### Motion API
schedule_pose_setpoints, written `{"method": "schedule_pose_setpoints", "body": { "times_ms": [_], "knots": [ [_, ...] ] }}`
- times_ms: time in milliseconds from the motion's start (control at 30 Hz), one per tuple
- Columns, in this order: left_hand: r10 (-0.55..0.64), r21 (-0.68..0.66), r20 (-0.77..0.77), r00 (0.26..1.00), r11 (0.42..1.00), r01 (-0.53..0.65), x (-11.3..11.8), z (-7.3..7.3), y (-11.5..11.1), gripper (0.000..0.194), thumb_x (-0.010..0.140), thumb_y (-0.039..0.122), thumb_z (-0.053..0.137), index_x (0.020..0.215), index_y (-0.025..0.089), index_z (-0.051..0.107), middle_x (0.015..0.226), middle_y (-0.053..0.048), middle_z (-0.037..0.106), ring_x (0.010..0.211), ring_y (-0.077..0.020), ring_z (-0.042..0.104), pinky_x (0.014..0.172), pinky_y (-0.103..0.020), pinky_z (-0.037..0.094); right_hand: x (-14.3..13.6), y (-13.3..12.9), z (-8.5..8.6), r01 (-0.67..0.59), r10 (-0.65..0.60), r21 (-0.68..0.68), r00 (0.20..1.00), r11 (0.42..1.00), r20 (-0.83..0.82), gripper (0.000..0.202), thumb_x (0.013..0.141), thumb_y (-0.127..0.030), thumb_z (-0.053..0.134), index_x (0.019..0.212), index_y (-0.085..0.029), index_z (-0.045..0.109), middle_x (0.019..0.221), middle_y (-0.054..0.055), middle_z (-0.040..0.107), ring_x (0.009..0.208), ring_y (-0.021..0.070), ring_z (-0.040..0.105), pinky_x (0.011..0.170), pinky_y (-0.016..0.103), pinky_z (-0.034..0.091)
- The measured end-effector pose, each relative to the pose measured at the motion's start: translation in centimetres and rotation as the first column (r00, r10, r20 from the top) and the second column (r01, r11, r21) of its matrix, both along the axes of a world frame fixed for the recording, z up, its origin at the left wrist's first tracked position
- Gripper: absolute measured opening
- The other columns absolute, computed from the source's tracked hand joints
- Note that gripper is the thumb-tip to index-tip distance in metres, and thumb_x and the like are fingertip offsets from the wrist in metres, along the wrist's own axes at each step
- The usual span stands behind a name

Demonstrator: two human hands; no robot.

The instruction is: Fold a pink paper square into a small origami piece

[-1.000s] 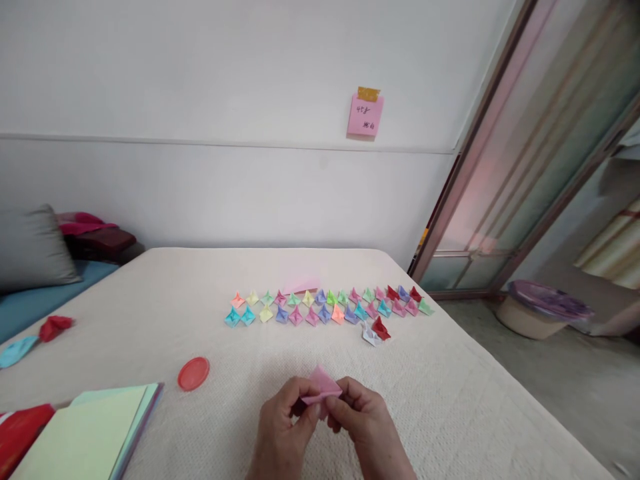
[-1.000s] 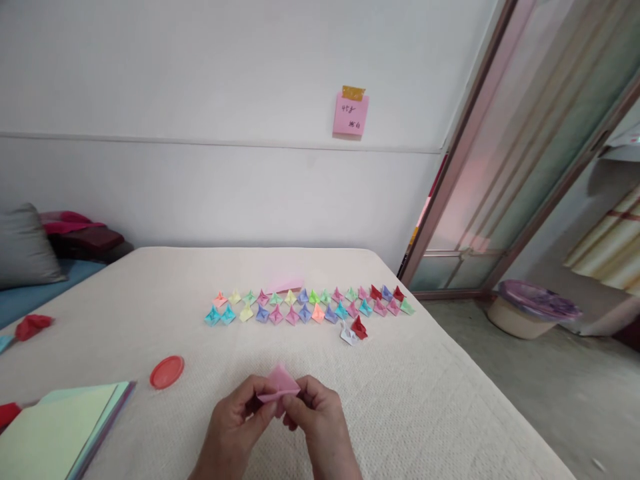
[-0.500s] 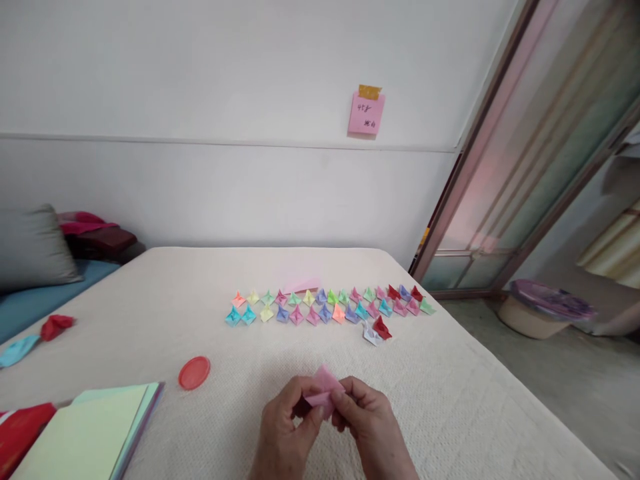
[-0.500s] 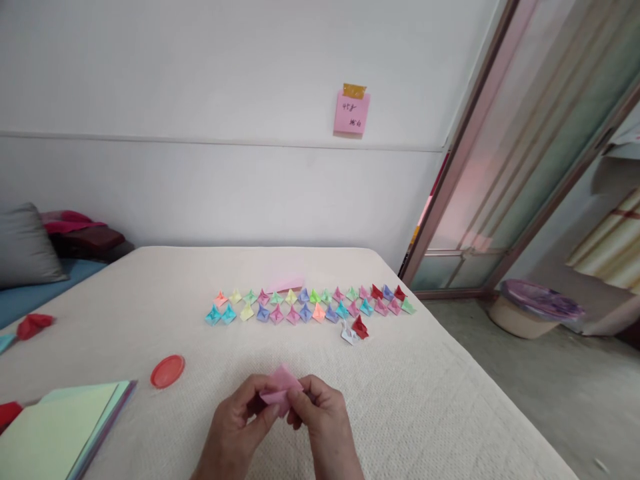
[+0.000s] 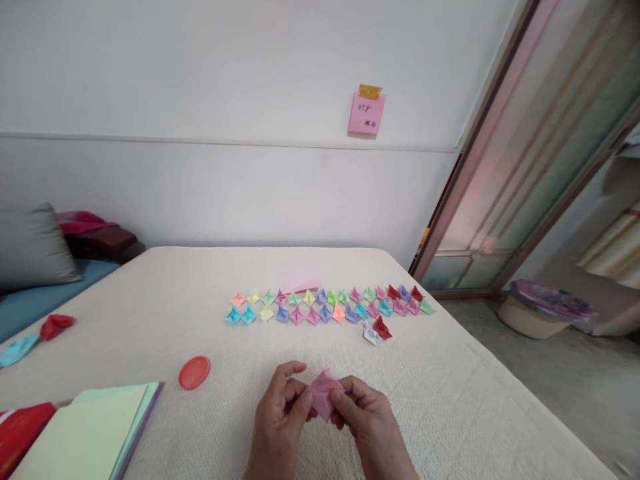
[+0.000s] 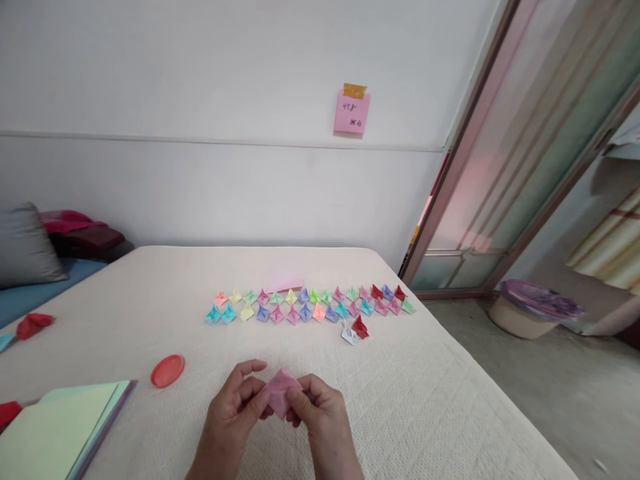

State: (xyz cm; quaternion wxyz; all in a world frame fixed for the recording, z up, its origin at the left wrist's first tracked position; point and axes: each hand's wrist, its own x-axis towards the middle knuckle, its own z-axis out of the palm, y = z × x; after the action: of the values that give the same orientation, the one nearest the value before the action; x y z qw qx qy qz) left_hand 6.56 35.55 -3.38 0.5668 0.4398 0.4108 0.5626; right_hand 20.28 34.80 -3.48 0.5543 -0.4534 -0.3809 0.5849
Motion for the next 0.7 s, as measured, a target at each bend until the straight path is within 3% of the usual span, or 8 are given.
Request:
{"method": "schedule_pose_setpoints", "body": {
  "times_ms": [433, 700],
  "knots": [
    [0.029, -0.004, -0.119, 0.992, 1.0, -0.03, -0.21, 0.35, 0.02, 0.042, 0.077, 0.039, 0.066, 0.111, 0.017, 0.055, 0.053, 0.006, 0.057, 0.05, -0.0117, 0.05, 0.05, -0.023, 0.038, -0.14, -0.06, 0.12, 0.038, -0.038, -0.028, 0.999, 0.999, 0.006, 0.026, 0.072, -0.035, 0.073, 0.056, -0.016, 0.062, 0.048, -0.002, 0.055, 0.048, 0.0103, 0.044, 0.05, 0.024, 0.031],
    [0.008, -0.049, -0.009, 1.0, 0.999, -0.008, -0.39, -0.12, 0.42, 0.04, 0.074, 0.033, 0.069, 0.107, 0.016, 0.055, 0.047, 0.009, 0.051, 0.045, -0.009, 0.047, 0.047, -0.02, 0.035, -0.37, -0.12, -0.44, 0.026, -0.026, -0.034, 1.0, 0.999, -0.005, 0.026, 0.074, -0.033, 0.07, 0.057, -0.015, 0.061, 0.048, -0.003, 0.054, 0.047, 0.0095, 0.043, 0.049, 0.023, 0.03]
  ]
}}
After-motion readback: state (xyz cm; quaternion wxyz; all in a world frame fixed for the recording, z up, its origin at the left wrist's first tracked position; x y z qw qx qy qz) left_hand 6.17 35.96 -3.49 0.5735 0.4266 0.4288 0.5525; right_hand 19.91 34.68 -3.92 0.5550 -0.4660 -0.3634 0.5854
